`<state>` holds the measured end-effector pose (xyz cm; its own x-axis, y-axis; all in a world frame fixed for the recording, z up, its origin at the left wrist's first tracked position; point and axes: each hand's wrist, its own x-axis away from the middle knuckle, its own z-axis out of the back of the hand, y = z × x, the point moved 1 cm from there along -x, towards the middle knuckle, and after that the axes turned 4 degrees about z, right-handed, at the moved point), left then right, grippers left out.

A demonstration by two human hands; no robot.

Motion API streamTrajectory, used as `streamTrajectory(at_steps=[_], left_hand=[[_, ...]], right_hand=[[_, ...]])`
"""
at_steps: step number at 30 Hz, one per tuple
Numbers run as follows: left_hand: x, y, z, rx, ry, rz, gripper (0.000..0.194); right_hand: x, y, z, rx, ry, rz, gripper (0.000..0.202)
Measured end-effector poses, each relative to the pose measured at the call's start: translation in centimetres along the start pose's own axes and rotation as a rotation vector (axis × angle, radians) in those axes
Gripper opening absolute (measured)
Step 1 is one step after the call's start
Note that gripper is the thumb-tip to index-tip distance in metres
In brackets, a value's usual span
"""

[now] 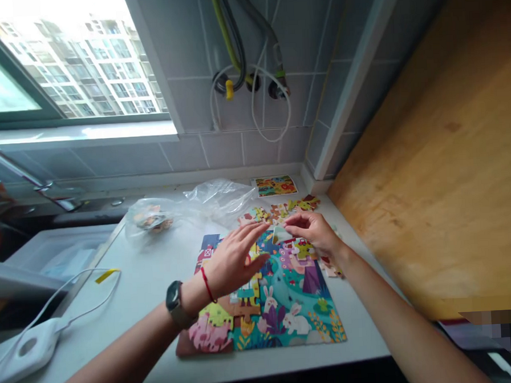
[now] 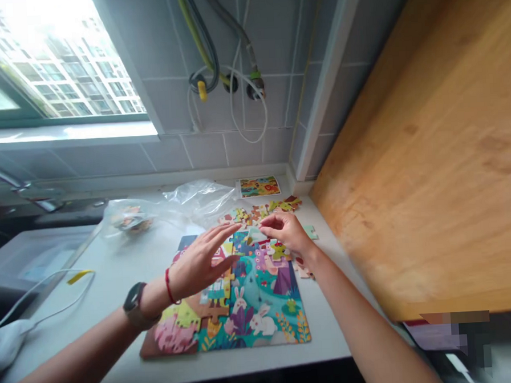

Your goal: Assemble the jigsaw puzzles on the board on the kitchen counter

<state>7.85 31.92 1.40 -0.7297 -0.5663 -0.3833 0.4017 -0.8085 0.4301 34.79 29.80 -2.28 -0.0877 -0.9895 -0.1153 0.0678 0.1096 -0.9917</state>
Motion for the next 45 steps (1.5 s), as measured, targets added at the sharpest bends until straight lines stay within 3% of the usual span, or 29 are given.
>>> streamTrajectory(at_steps=[2,4,8,14,18,23,29,36,40,45], left_hand=[[2.1,-3.3,2.3,0.060,0.015,0.036,0.036],[3.8,-7.1,3.8,0.079,0.074,0.100,0.026],[5.5,-12.6,4.8,0.054,0.109,0.175,0.042],[5.8,-14.8,4.9,-0.045,-0.049,0.147,0.067],[6.2,-15.5,4.7,-0.115,-0.054,0.170,0.070],[6.1,-15.4,4.5,-0.078,-0.063,0.188,0.064],[5.9,-15.4,4.8,-0.050,-0.091,0.222,0.054],[5.9,-15.8,4.9,-0.017,-0.012,0.213,0.024],[5.9,-15.9,4.4,-0.009,-0.005,0.191,0.024],[6.0,-15.7,3.6,0.036,0.056,0.234,0.018]], right_hand=[[0.0,-0.2,-1.4,0.019,-0.017,-0.012,0.036],[-0.2,-0.6,-3.0,0.052,-0.062,-0.018,0.035],[-1.5,-1.6,-7.2,0.113,-0.145,-0.034,0.033],[-5.2,-1.6,-14.9,0.169,-0.165,0.008,0.033],[-6.7,-0.4,-17.9,0.256,-0.193,0.033,0.030],[-6.8,0.4,-18.9,0.413,-0.194,0.083,0.022],[-6.1,-0.6,-19.5,0.587,-0.218,0.221,0.015],[-5.0,-1.7,-19.2,0.724,-0.220,0.354,0.015],[-2.6,-1.7,-18.5,0.931,-0.362,0.455,0.025],[0.4,-1.4,-17.0,1.046,-0.474,0.418,0.043]])
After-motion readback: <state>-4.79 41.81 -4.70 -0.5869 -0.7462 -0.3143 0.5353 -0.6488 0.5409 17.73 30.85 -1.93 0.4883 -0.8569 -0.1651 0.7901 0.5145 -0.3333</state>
